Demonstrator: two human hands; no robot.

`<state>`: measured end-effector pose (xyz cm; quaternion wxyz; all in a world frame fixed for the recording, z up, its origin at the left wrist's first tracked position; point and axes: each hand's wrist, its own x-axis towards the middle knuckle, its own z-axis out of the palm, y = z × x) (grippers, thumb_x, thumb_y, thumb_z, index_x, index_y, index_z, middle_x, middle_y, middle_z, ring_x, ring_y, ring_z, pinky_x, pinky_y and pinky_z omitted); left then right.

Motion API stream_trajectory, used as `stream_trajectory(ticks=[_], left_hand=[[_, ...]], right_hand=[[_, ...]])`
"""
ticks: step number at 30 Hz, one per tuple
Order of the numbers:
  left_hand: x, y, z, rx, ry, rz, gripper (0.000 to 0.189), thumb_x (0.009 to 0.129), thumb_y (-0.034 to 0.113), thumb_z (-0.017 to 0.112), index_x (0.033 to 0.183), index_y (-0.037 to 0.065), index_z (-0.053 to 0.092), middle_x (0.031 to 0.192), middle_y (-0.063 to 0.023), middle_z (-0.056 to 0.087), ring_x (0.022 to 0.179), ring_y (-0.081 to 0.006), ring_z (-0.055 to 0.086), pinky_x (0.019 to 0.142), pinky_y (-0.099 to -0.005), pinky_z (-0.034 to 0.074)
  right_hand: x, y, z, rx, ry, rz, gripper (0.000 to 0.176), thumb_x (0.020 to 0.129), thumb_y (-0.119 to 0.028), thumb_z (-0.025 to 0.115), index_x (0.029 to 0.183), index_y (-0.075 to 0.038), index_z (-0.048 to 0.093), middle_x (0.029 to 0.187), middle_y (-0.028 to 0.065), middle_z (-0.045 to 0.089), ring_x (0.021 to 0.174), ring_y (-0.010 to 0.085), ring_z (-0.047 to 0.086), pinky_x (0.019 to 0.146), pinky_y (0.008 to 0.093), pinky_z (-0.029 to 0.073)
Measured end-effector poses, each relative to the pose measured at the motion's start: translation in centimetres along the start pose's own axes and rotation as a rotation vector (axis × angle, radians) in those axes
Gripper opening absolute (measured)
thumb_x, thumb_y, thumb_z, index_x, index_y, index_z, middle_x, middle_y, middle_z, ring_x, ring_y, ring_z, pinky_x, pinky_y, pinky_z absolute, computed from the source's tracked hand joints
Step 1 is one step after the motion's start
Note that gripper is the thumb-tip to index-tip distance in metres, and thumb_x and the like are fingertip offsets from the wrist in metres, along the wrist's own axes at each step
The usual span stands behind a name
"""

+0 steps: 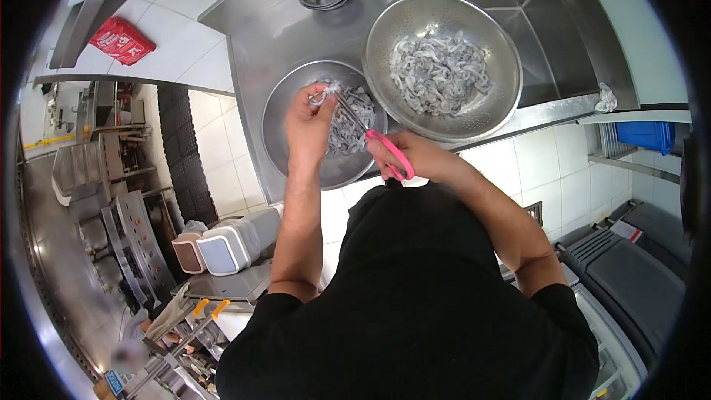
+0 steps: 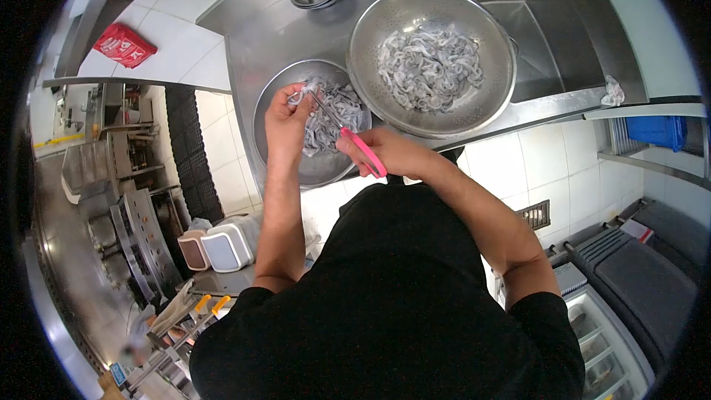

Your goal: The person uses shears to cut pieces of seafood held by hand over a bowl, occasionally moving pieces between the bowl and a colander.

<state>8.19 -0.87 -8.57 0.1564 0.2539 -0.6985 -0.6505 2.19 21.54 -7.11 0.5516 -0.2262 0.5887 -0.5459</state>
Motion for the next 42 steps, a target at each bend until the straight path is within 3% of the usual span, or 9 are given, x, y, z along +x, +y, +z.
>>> stream_trajectory(ticks=[7, 19, 22, 25, 29, 32, 34, 37, 42], left_hand=[[-0.9, 0.4, 1.0, -0.139, 0.029, 0.073, 0.021, 0.101, 0.000, 0.066, 0.121, 0.003, 0.065, 0.102, -0.0026, 0.069, 0.084, -0.0053, 0.063, 0.072, -0.0215, 0.048], [-2.1, 1.8, 2.9, 0.433, 0.279, 0.389, 0.017, 0.096, 0.006, 0.071, 0.112, 0.001, 0.071, 0.102, -0.0148, 0.072, 0.096, -0.0288, 0.070, 0.084, -0.0386, 0.054], [-1.7, 1.3, 3.0, 0.520, 0.328, 0.524, 0.018, 0.097, 0.010, 0.073, 0.113, 0.002, 0.073, 0.098, -0.0121, 0.072, 0.086, -0.0234, 0.070, 0.077, -0.0346, 0.056], [-1.9, 1.6, 3.4, 0.543, 0.360, 0.587, 0.017, 0.096, 0.009, 0.073, 0.112, 0.003, 0.074, 0.100, -0.0123, 0.072, 0.088, -0.0240, 0.070, 0.081, -0.0352, 0.055], [-2.0, 1.9, 3.7, 0.491, 0.376, 0.557, 0.017, 0.095, 0.008, 0.074, 0.111, 0.002, 0.074, 0.101, -0.0122, 0.073, 0.091, -0.0248, 0.070, 0.085, -0.0353, 0.054], [-1.8, 1.5, 3.8, 0.469, 0.390, 0.566, 0.017, 0.095, 0.007, 0.075, 0.111, 0.002, 0.075, 0.102, -0.0121, 0.073, 0.093, -0.0250, 0.070, 0.086, -0.0352, 0.054], [-1.8, 1.5, 3.7, 0.481, 0.396, 0.578, 0.016, 0.094, 0.006, 0.075, 0.110, 0.002, 0.075, 0.103, -0.0121, 0.074, 0.095, -0.0249, 0.070, 0.086, -0.0353, 0.054], [-1.9, 1.8, 3.6, 0.459, 0.389, 0.554, 0.018, 0.091, 0.005, 0.075, 0.109, 0.004, 0.075, 0.105, -0.0138, 0.074, 0.100, -0.0321, 0.069, 0.091, -0.0421, 0.052], [-2.0, 2.1, 3.7, 0.474, 0.352, 0.578, 0.017, 0.094, 0.005, 0.076, 0.110, 0.002, 0.076, 0.104, -0.0122, 0.074, 0.095, -0.0234, 0.069, 0.086, -0.0347, 0.054]], right_hand=[[0.2, 0.2, 0.0, 0.013, 0.015, 0.000, 0.065, 0.099, -0.071, 0.058, 0.075, -0.010, 0.063, 0.069, -0.0008, 0.061, 0.064, 0.0095, 0.059, 0.062, 0.0271, 0.046], [0.0, -0.6, 0.9, 0.010, 0.100, 0.007, 0.057, 0.100, -0.064, 0.063, 0.079, -0.011, 0.064, 0.070, -0.0038, 0.057, 0.065, 0.0080, 0.056, 0.062, 0.0259, 0.044], [-0.1, -1.0, 1.0, -0.018, 0.102, 0.019, 0.058, 0.101, -0.064, 0.062, 0.080, -0.010, 0.064, 0.070, -0.0030, 0.057, 0.065, 0.0085, 0.056, 0.062, 0.0257, 0.044], [-0.5, -1.6, 1.2, 0.022, 0.085, 0.006, 0.062, 0.101, -0.067, 0.060, 0.081, -0.008, 0.065, 0.070, -0.0010, 0.059, 0.065, 0.0102, 0.058, 0.062, 0.0263, 0.046], [-0.6, -1.3, 1.0, 0.180, 0.029, -0.014, 0.070, 0.100, -0.072, 0.054, 0.082, -0.005, 0.065, 0.072, 0.0032, 0.062, 0.066, 0.0136, 0.062, 0.062, 0.0276, 0.048], [-1.0, -1.8, 0.9, 0.189, -0.007, 0.008, 0.068, 0.107, -0.066, 0.043, 0.088, -0.004, 0.061, 0.071, 0.0064, 0.060, 0.066, 0.0156, 0.061, 0.064, 0.0290, 0.049], [-1.1, -2.0, 1.0, 0.218, 0.001, 0.002, 0.075, 0.102, -0.074, 0.046, 0.086, -0.003, 0.063, 0.072, 0.0073, 0.062, 0.067, 0.0168, 0.064, 0.063, 0.0290, 0.050], [-1.2, -2.1, 1.2, 0.245, 0.008, 0.011, 0.079, 0.099, -0.078, 0.047, 0.086, -0.002, 0.065, 0.073, 0.0082, 0.063, 0.068, 0.0180, 0.066, 0.064, 0.0296, 0.051], [-0.8, -1.8, 0.9, 0.249, -0.004, 0.005, 0.077, 0.099, -0.078, 0.048, 0.086, -0.003, 0.064, 0.073, 0.0069, 0.062, 0.067, 0.0165, 0.064, 0.063, 0.0288, 0.049]])
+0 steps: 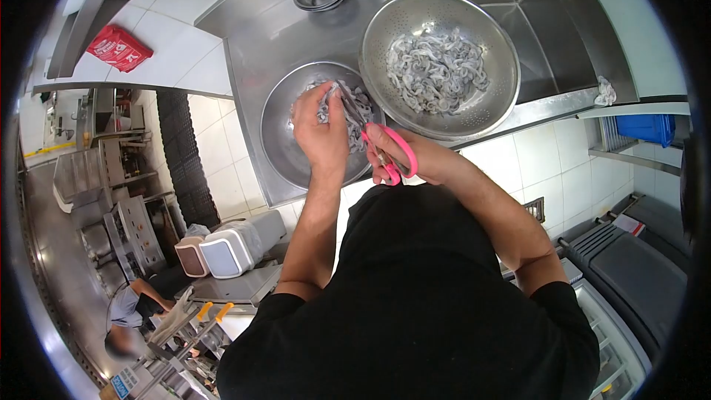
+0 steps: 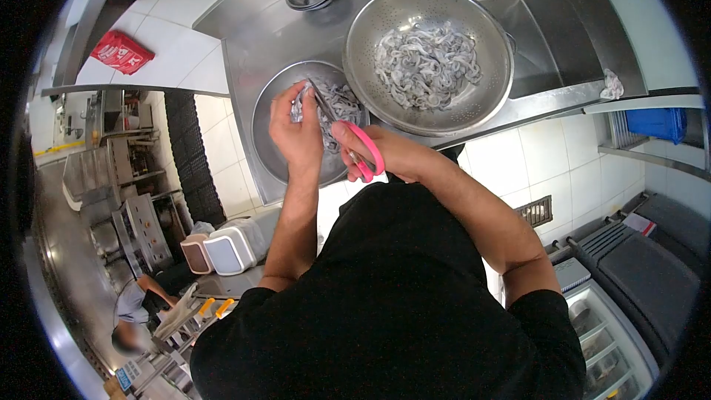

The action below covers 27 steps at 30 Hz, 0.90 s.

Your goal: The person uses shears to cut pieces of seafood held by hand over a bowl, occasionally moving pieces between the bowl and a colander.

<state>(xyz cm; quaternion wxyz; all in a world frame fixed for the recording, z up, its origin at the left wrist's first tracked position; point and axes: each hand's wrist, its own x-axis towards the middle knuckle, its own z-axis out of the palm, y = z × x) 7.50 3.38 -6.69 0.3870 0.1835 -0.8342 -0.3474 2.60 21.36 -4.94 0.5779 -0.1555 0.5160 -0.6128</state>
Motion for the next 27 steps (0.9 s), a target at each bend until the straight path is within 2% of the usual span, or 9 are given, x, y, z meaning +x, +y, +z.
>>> stream_trajectory(ticks=[4, 7, 11, 13, 16, 20, 23, 26, 27], left_hand=[[-0.4, 0.3, -0.1, -0.028, -0.040, -0.024, 0.017, 0.094, 0.006, 0.076, 0.110, 0.001, 0.076, 0.101, -0.0109, 0.074, 0.091, -0.0191, 0.068, 0.083, -0.0325, 0.053], [-0.7, 1.2, -0.4, -0.131, -0.097, -0.227, 0.019, 0.095, 0.010, 0.076, 0.111, 0.001, 0.076, 0.100, -0.0116, 0.074, 0.094, -0.0230, 0.069, 0.086, -0.0356, 0.053], [-1.2, 0.8, -0.6, -0.235, -0.171, -0.445, 0.022, 0.099, 0.016, 0.075, 0.113, -0.001, 0.075, 0.091, -0.0044, 0.072, 0.085, -0.0123, 0.066, 0.077, -0.0283, 0.051], [-1.4, 0.3, -0.7, -0.347, -0.207, -0.526, 0.024, 0.101, 0.018, 0.074, 0.114, -0.002, 0.074, 0.086, -0.0015, 0.071, 0.080, -0.0087, 0.064, 0.072, -0.0257, 0.050], [-1.4, -0.2, -0.7, -0.494, -0.229, -0.606, 0.025, 0.103, 0.020, 0.071, 0.115, -0.001, 0.073, 0.084, -0.0015, 0.071, 0.077, -0.0079, 0.064, 0.068, -0.0249, 0.048], [-0.8, -0.3, -1.7, -0.480, -0.315, -0.658, 0.021, 0.103, 0.019, 0.069, 0.111, 0.000, 0.073, 0.079, -0.0015, 0.069, 0.073, -0.0082, 0.064, 0.064, -0.0252, 0.047], [-0.2, -0.7, -2.2, -0.460, -0.396, -0.661, 0.019, 0.103, 0.017, 0.067, 0.108, 0.000, 0.072, 0.076, -0.0019, 0.068, 0.069, -0.0088, 0.064, 0.063, -0.0256, 0.047], [0.1, -0.9, -2.5, -0.428, -0.454, -0.646, 0.018, 0.103, 0.017, 0.066, 0.105, 0.000, 0.072, 0.074, -0.0027, 0.068, 0.067, -0.0094, 0.063, 0.063, -0.0259, 0.047], [0.2, -1.0, -2.5, -0.425, -0.461, -0.644, 0.017, 0.103, 0.016, 0.066, 0.105, 0.000, 0.072, 0.074, -0.0031, 0.068, 0.067, -0.0095, 0.063, 0.063, -0.0260, 0.047]], right_hand=[[0.4, -0.4, 0.1, -0.058, 0.053, 0.009, 0.074, 0.099, -0.077, 0.051, 0.085, -0.005, 0.064, 0.072, 0.0045, 0.061, 0.067, 0.0141, 0.059, 0.063, 0.0278, 0.046], [1.0, 0.2, -0.3, -0.128, 0.077, -0.024, 0.072, 0.099, -0.076, 0.053, 0.085, -0.006, 0.064, 0.073, 0.0029, 0.059, 0.068, 0.0135, 0.057, 0.064, 0.0281, 0.045], [1.1, -0.3, -0.6, -0.313, 0.107, -0.030, 0.071, 0.098, -0.074, 0.057, 0.088, -0.004, 0.066, 0.074, 0.0019, 0.058, 0.071, 0.0132, 0.057, 0.066, 0.0289, 0.046], [1.5, 0.3, -1.1, -0.387, 0.123, -0.035, 0.074, 0.096, -0.074, 0.059, 0.095, -0.001, 0.067, 0.077, 0.0055, 0.062, 0.075, 0.0171, 0.061, 0.070, 0.0323, 0.048], [1.7, 0.6, -0.9, -0.498, 0.193, -0.072, 0.079, 0.092, -0.076, 0.063, 0.103, 0.002, 0.068, 0.084, 0.0126, 0.068, 0.082, 0.0255, 0.068, 0.076, 0.0389, 0.051], [1.6, 0.5, -0.6, -0.647, 0.288, -0.114, 0.085, 0.087, -0.079, 0.066, 0.108, 0.004, 0.067, 0.093, 0.0214, 0.072, 0.091, 0.0373, 0.072, 0.081, 0.0464, 0.052], [1.6, 0.3, -0.6, -0.780, 0.300, -0.056, 0.072, 0.089, -0.069, 0.072, 0.113, -0.001, 0.068, 0.083, 0.0119, 0.064, 0.076, 0.0234, 0.062, 0.071, 0.0392, 0.048], [1.6, 0.3, -0.5, -0.804, 0.306, -0.046, 0.072, 0.088, -0.070, 0.072, 0.110, -0.001, 0.069, 0.082, 0.0127, 0.065, 0.075, 0.0246, 0.062, 0.070, 0.0396, 0.048], [1.6, 0.2, -0.4, -0.790, 0.306, -0.049, 0.076, 0.087, -0.073, 0.071, 0.107, 0.000, 0.069, 0.084, 0.0160, 0.067, 0.078, 0.0290, 0.065, 0.072, 0.0415, 0.049]])
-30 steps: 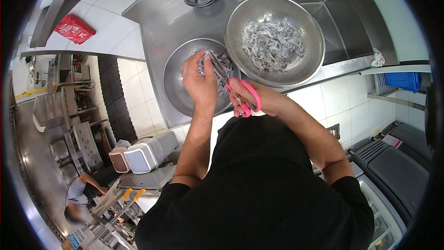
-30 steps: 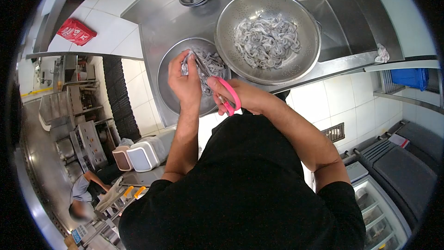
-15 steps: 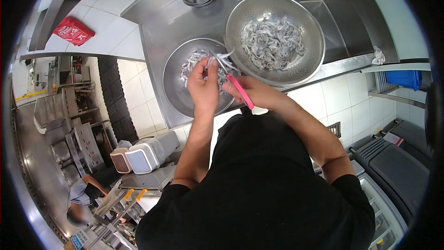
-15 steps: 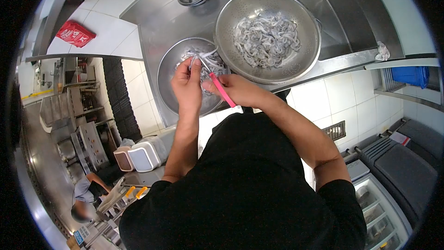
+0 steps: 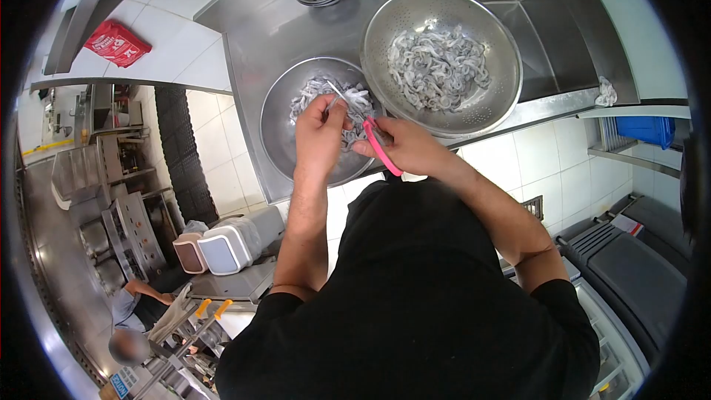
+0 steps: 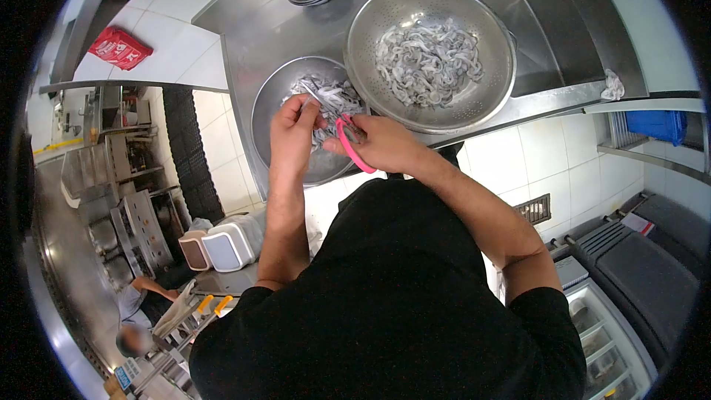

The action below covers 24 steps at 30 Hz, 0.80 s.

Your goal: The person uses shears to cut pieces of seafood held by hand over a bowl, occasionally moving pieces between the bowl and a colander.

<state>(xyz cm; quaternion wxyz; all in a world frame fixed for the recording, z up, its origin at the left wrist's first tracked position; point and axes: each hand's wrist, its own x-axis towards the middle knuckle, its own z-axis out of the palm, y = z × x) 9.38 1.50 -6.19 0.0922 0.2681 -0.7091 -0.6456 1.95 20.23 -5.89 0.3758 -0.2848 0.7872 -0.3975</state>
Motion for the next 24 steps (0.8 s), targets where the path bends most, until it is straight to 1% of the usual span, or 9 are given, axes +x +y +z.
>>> stream_trajectory(ticks=[2, 5, 8, 11, 14, 19, 20, 23, 24], left_hand=[[0.11, -0.13, -0.12, 0.004, -0.008, -0.006, 0.017, 0.102, 0.016, 0.066, 0.104, 0.000, 0.072, 0.074, -0.0031, 0.068, 0.067, -0.0097, 0.063, 0.063, -0.0263, 0.047], [0.18, -0.19, -0.22, -0.012, -0.020, -0.021, 0.017, 0.102, 0.016, 0.065, 0.102, 0.000, 0.072, 0.074, -0.0023, 0.067, 0.067, -0.0098, 0.063, 0.063, -0.0268, 0.048], [0.04, 0.34, -0.32, -0.040, -0.034, -0.042, 0.015, 0.102, 0.015, 0.065, 0.101, 0.001, 0.071, 0.075, -0.0014, 0.066, 0.067, -0.0100, 0.062, 0.064, -0.0266, 0.048], [0.06, 0.56, -0.52, -0.051, -0.041, -0.066, 0.014, 0.103, 0.014, 0.066, 0.100, 0.001, 0.071, 0.077, -0.0009, 0.065, 0.068, -0.0104, 0.060, 0.066, -0.0260, 0.048], [0.16, 0.43, -0.68, -0.056, -0.036, -0.066, 0.015, 0.102, 0.014, 0.066, 0.099, 0.001, 0.072, 0.077, -0.0010, 0.065, 0.068, -0.0104, 0.061, 0.066, -0.0261, 0.048], [0.32, 0.08, -0.71, -0.077, -0.025, -0.079, 0.014, 0.101, 0.013, 0.067, 0.100, 0.001, 0.073, 0.078, -0.0010, 0.066, 0.067, -0.0105, 0.061, 0.065, -0.0262, 0.048], [0.32, 0.10, -0.69, -0.086, -0.022, -0.084, 0.014, 0.101, 0.013, 0.066, 0.098, 0.001, 0.072, 0.077, -0.0006, 0.065, 0.067, -0.0101, 0.061, 0.064, -0.0263, 0.048], [0.21, 0.13, -0.54, -0.101, -0.028, -0.092, 0.016, 0.101, 0.014, 0.066, 0.094, 0.001, 0.071, 0.074, 0.0004, 0.064, 0.066, -0.0093, 0.061, 0.063, -0.0265, 0.047], [0.22, -0.05, -0.52, -0.097, -0.042, -0.088, 0.016, 0.101, 0.014, 0.066, 0.094, 0.002, 0.071, 0.075, 0.0007, 0.063, 0.066, -0.0093, 0.061, 0.062, -0.0265, 0.047]], right_hand=[[-0.21, -0.36, -0.07, 0.029, 0.000, -0.002, 0.083, 0.085, -0.078, 0.068, 0.100, 0.004, 0.068, 0.088, 0.0224, 0.070, 0.084, 0.0379, 0.071, 0.077, 0.0453, 0.052], [-0.22, -0.23, 0.10, 0.067, 0.003, 0.006, 0.082, 0.085, -0.078, 0.069, 0.096, 0.003, 0.069, 0.082, 0.0205, 0.069, 0.079, 0.0364, 0.070, 0.074, 0.0449, 0.052], [0.06, 0.57, 0.61, 0.053, 0.000, 0.020, 0.065, 0.088, -0.067, 0.075, 0.094, -0.002, 0.072, 0.068, 0.0047, 0.059, 0.064, 0.0173, 0.055, 0.062, 0.0376, 0.044], [0.02, 0.55, 0.46, 0.060, -0.009, 0.027, 0.064, 0.088, -0.066, 0.076, 0.088, -0.002, 0.072, 0.064, 0.0034, 0.056, 0.061, 0.0154, 0.052, 0.060, 0.0369, 0.043], [-0.02, 0.34, 0.22, 0.047, -0.026, 0.029, 0.064, 0.089, -0.065, 0.075, 0.084, -0.001, 0.072, 0.062, 0.0033, 0.055, 0.059, 0.0152, 0.051, 0.058, 0.0371, 0.042], [0.17, 0.61, 0.24, 0.065, -0.060, 0.013, 0.061, 0.091, -0.062, 0.075, 0.082, -0.002, 0.071, 0.061, 0.0028, 0.053, 0.059, 0.0140, 0.049, 0.057, 0.0368, 0.041], [0.26, 0.62, 0.24, 0.060, -0.063, 0.011, 0.061, 0.091, -0.062, 0.075, 0.082, -0.002, 0.071, 0.061, 0.0028, 0.052, 0.060, 0.0137, 0.049, 0.057, 0.0368, 0.041], [0.38, 0.13, -0.07, 0.092, -0.086, 0.030, 0.073, 0.089, -0.072, 0.071, 0.081, 0.001, 0.070, 0.067, 0.0097, 0.063, 0.064, 0.0211, 0.062, 0.064, 0.0387, 0.048], [0.53, 0.30, 0.03, 0.134, -0.088, 0.017, 0.073, 0.089, -0.072, 0.070, 0.083, 0.001, 0.071, 0.068, 0.0089, 0.063, 0.065, 0.0202, 0.061, 0.065, 0.0382, 0.048]])
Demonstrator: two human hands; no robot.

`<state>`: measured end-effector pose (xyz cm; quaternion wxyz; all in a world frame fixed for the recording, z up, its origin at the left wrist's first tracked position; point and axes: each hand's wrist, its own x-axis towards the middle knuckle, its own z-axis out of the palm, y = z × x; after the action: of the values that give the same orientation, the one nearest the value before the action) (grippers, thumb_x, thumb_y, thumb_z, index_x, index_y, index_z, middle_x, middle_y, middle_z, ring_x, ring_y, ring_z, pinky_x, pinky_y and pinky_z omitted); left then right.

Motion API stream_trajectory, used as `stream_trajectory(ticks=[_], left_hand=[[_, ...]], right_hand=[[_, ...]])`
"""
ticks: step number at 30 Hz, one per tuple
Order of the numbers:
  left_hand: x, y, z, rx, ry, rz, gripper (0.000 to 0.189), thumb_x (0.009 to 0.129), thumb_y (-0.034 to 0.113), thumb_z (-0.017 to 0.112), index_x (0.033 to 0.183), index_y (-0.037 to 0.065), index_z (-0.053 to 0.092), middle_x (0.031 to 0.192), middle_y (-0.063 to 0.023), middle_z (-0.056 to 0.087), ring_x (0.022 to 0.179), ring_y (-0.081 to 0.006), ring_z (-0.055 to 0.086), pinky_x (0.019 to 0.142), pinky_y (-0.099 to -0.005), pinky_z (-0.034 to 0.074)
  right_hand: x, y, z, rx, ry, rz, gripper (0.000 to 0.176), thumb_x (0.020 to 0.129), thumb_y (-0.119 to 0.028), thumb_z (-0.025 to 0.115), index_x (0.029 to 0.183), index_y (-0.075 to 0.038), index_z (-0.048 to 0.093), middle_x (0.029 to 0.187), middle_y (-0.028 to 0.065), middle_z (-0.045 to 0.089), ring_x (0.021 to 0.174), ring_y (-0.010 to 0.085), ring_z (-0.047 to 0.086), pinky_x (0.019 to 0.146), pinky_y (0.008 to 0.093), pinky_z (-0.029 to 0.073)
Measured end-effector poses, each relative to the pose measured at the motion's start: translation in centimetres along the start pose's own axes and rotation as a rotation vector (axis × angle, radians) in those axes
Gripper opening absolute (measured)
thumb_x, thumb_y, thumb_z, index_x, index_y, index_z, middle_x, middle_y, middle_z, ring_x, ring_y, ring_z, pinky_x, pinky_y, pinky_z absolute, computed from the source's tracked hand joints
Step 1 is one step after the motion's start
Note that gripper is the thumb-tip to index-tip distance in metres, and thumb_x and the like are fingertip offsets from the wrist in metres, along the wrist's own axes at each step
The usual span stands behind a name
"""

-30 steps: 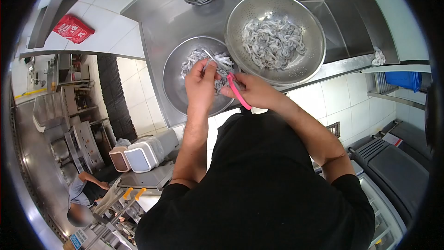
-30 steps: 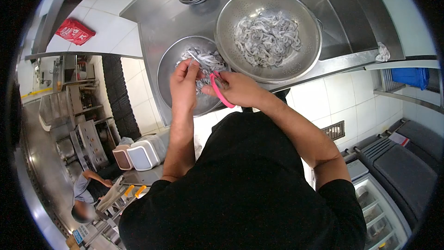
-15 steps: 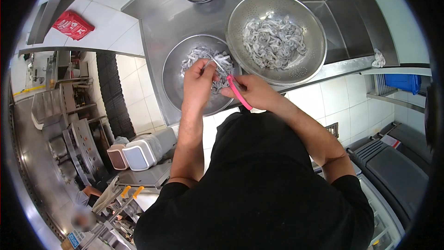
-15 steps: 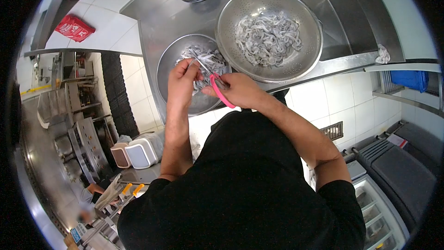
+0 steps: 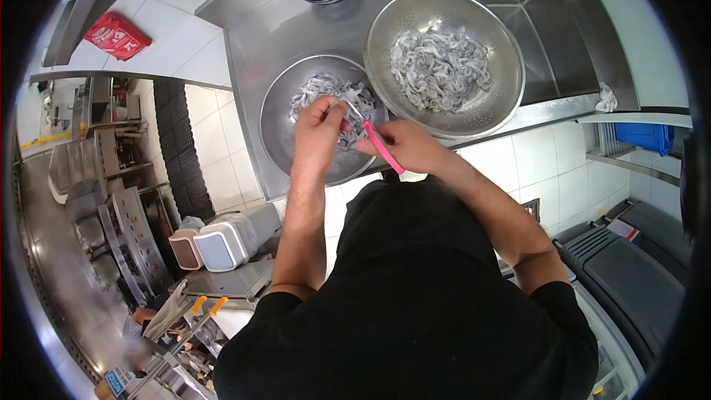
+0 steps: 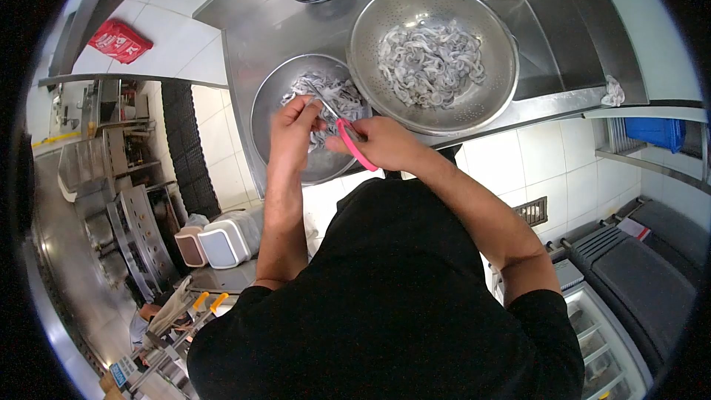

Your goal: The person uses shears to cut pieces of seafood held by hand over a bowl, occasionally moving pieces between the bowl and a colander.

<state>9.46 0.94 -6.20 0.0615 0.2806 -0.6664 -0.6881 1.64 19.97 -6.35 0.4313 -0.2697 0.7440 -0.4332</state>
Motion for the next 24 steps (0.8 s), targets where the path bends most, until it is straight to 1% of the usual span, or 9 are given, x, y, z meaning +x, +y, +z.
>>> stream_trajectory(ticks=[5, 8, 11, 13, 16, 19, 20, 23, 24], left_hand=[[-0.2, 0.0, -0.1, 0.013, -0.011, -0.023, 0.015, 0.100, 0.016, 0.067, 0.092, 0.003, 0.070, 0.074, 0.0017, 0.062, 0.066, -0.0088, 0.059, 0.062, -0.0266, 0.047], [0.4, -0.8, -0.8, 0.125, 0.023, -0.019, 0.016, 0.099, 0.018, 0.069, 0.093, 0.003, 0.070, 0.072, 0.0016, 0.062, 0.065, -0.0090, 0.058, 0.062, -0.0277, 0.047], [1.2, -1.9, -2.1, 0.360, 0.060, 0.007, 0.021, 0.097, 0.022, 0.071, 0.098, 0.001, 0.071, 0.070, -0.0001, 0.062, 0.065, -0.0109, 0.059, 0.062, -0.0296, 0.048], [1.8, -2.7, -2.5, 0.499, 0.096, 0.044, 0.027, 0.095, 0.026, 0.074, 0.103, 0.000, 0.073, 0.069, -0.0033, 0.065, 0.066, -0.0144, 0.064, 0.063, -0.0319, 0.050], [2.4, -2.2, -2.5, 0.861, 0.193, -0.013, 0.034, 0.092, 0.029, 0.077, 0.110, 0.001, 0.075, 0.087, -0.0140, 0.075, 0.081, -0.0279, 0.074, 0.074, -0.0393, 0.056], [3.9, -3.9, -4.1, 1.213, 0.145, 0.133, 0.038, 0.089, 0.030, 0.079, 0.114, 0.001, 0.075, 0.111, -0.0214, 0.075, 0.101, -0.0396, 0.073, 0.089, -0.0465, 0.057], [4.3, -3.8, -4.2, 1.214, 0.134, 0.129, 0.032, 0.087, 0.026, 0.078, 0.108, 0.001, 0.076, 0.122, -0.0229, 0.072, 0.109, -0.0425, 0.070, 0.095, -0.0490, 0.055], [5.7, -3.1, -3.4, 1.131, 0.220, 0.207, 0.024, 0.085, 0.022, 0.079, 0.098, 0.001, 0.077, 0.120, -0.0222, 0.073, 0.108, -0.0424, 0.070, 0.094, -0.0481, 0.056], [6.3, -2.7, -2.5, 1.120, 0.230, 0.303, 0.016, 0.084, 0.017, 0.079, 0.088, 0.002, 0.076, 0.118, -0.0202, 0.073, 0.108, -0.0414, 0.069, 0.094, -0.0474, 0.055]], right_hand=[[0.7, 0.5, -0.1, 0.114, -0.064, 0.033, 0.060, 0.094, -0.059, 0.074, 0.098, 0.000, 0.074, 0.075, 0.0006, 0.060, 0.072, 0.0105, 0.054, 0.065, 0.0315, 0.045], [0.6, -0.2, -0.6, 0.119, -0.086, 0.042, 0.058, 0.095, -0.058, 0.074, 0.100, 0.000, 0.075, 0.075, 0.0001, 0.060, 0.072, 0.0101, 0.054, 0.065, 0.0312, 0.045], [0.5, 0.0, -0.5, 0.173, -0.038, 0.001, 0.070, 0.090, -0.070, 0.072, 0.088, 0.001, 0.075, 0.070, 0.0053, 0.061, 0.068, 0.0146, 0.057, 0.064, 0.0346, 0.045], [0.3, -0.1, -1.0, 0.180, -0.048, 0.011, 0.070, 0.090, -0.069, 0.072, 0.088, 0.001, 0.075, 0.069, 0.0050, 0.061, 0.067, 0.0144, 0.056, 0.064, 0.0339, 0.045], [-0.5, 0.7, -2.3, 0.214, -0.060, 0.042, 0.070, 0.090, -0.069, 0.072, 0.090, 0.001, 0.075, 0.070, 0.0058, 0.061, 0.068, 0.0138, 0.055, 0.065, 0.0330, 0.045], [-1.7, 2.5, -3.9, 0.258, -0.015, 0.027, 0.068, 0.092, -0.067, 0.071, 0.094, 0.001, 0.075, 0.073, 0.0056, 0.062, 0.071, 0.0131, 0.055, 0.066, 0.0320, 0.044], [-2.3, 3.4, -4.7, 0.273, 0.009, 0.013, 0.067, 0.092, -0.066, 0.071, 0.095, 0.001, 0.075, 0.075, 0.0053, 0.062, 0.072, 0.0130, 0.056, 0.066, 0.0316, 0.044], [-5.4, 4.2, -8.7, 0.366, 0.113, 0.081, 0.066, 0.094, -0.065, 0.071, 0.100, 0.001, 0.075, 0.079, 0.0032, 0.064, 0.074, 0.0132, 0.057, 0.068, 0.0313, 0.046], [-6.5, 4.5, -9.6, 0.409, 0.229, 0.119, 0.066, 0.094, -0.064, 0.070, 0.101, 0.001, 0.074, 0.078, 0.0015, 0.062, 0.074, 0.0127, 0.057, 0.067, 0.0306, 0.046]])
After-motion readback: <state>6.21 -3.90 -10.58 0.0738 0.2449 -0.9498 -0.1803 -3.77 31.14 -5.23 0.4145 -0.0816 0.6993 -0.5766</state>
